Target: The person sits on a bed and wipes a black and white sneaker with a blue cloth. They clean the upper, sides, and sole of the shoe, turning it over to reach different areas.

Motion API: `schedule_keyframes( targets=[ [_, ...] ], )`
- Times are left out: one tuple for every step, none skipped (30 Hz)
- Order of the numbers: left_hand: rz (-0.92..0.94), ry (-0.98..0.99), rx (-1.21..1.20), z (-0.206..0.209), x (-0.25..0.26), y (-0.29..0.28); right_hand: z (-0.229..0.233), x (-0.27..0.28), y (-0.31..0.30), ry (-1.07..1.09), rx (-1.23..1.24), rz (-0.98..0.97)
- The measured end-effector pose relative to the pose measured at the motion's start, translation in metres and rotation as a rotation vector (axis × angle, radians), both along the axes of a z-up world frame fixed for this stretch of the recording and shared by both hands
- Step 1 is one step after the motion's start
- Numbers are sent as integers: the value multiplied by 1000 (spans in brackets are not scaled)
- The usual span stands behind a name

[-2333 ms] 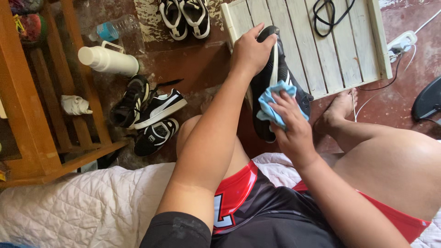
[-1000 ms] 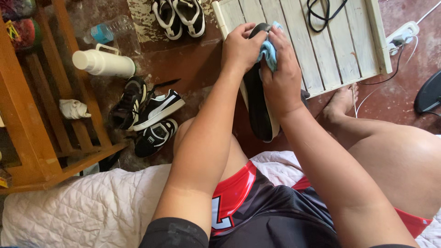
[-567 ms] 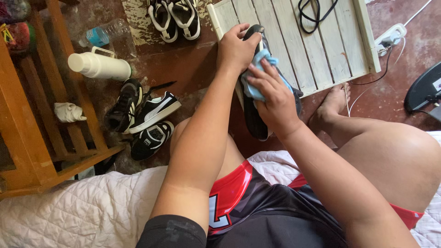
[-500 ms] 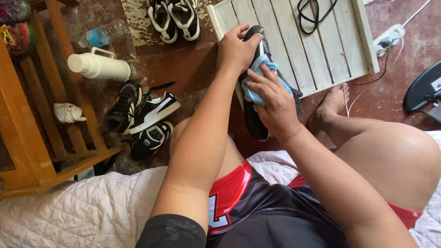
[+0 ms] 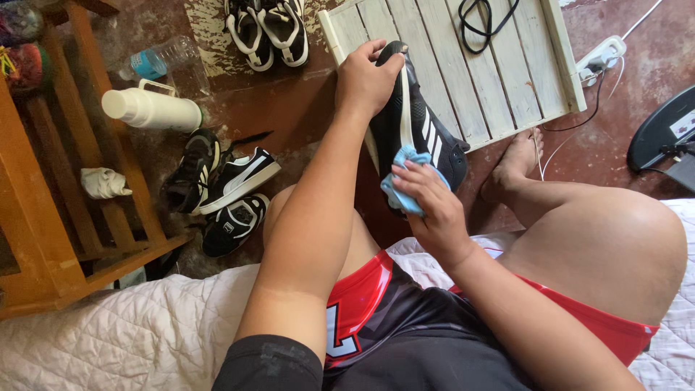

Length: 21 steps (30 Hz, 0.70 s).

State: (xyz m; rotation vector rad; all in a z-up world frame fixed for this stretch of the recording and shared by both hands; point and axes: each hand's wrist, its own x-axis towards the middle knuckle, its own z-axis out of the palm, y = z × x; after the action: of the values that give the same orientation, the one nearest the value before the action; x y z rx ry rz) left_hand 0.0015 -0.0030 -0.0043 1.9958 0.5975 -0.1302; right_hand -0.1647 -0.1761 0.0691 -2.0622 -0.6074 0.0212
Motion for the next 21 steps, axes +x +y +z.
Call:
schedule_keyframes(
  targets=[
    [0, 5, 0, 1, 0, 0, 1, -4, -1, 4, 5, -4],
    [-1, 8, 3, 3, 0, 1, 3, -8, -2, 7, 10, -8],
    [-2, 10, 6, 4, -1, 2, 5, -12, -3, 39, 19, -6],
    [-9, 12, 4, 5, 0, 0, 8, -15, -5, 71, 25, -10],
    [-17, 22, 5, 6, 0, 0, 10, -17, -7, 104, 30, -14],
    [-23, 33, 7, 7, 0, 2, 12, -19, -10, 149, 32, -3],
    [-28, 45, 8, 8, -1, 0, 15, -20, -14, 195, 34, 7],
    [-28, 44, 8, 9, 0, 0, 15, -17, -17, 238, 40, 23],
    [-27, 43, 8, 10, 0, -1, 16, -13, -19, 290, 55, -78],
    [-23, 44, 13, 11, 0, 0, 15, -7, -21, 344, 74, -175],
    [-29, 69, 28, 13, 0, 2, 14, 1, -22, 398, 92, -272],
    [-41, 97, 42, 13, 0, 1, 11, 11, -23, 376, 119, -363],
    [-53, 125, 55, 12, -1, 0, 7, 24, -23, 353, 146, -455],
    [-58, 131, 83, 12, 0, -2, 2, 36, -21, 344, 302, -439],
    [-63, 137, 111, 11, -1, -4, -3, 50, -18, 333, 459, -422],
    [-67, 143, 139, 8, -3, -4, -9, 66, -13, 295, 462, -414],
    [-63, 159, 143, 5, -6, -7, -15, 80, -7, 257, 465, -405],
    [-58, 170, 149, 1, -9, -10, -21, 94, 0, 242, 456, -407],
    [-53, 181, 156, -4, -9, -14, -27, 106, 8, 228, 446, -409],
    [-36, 73, 175, -10, -12, -17, -33, 116, 16, 217, 437, -413],
    [-21, -35, 193, -18, -16, -21, -38, 124, 24, 194, 397, -388]
  ],
)
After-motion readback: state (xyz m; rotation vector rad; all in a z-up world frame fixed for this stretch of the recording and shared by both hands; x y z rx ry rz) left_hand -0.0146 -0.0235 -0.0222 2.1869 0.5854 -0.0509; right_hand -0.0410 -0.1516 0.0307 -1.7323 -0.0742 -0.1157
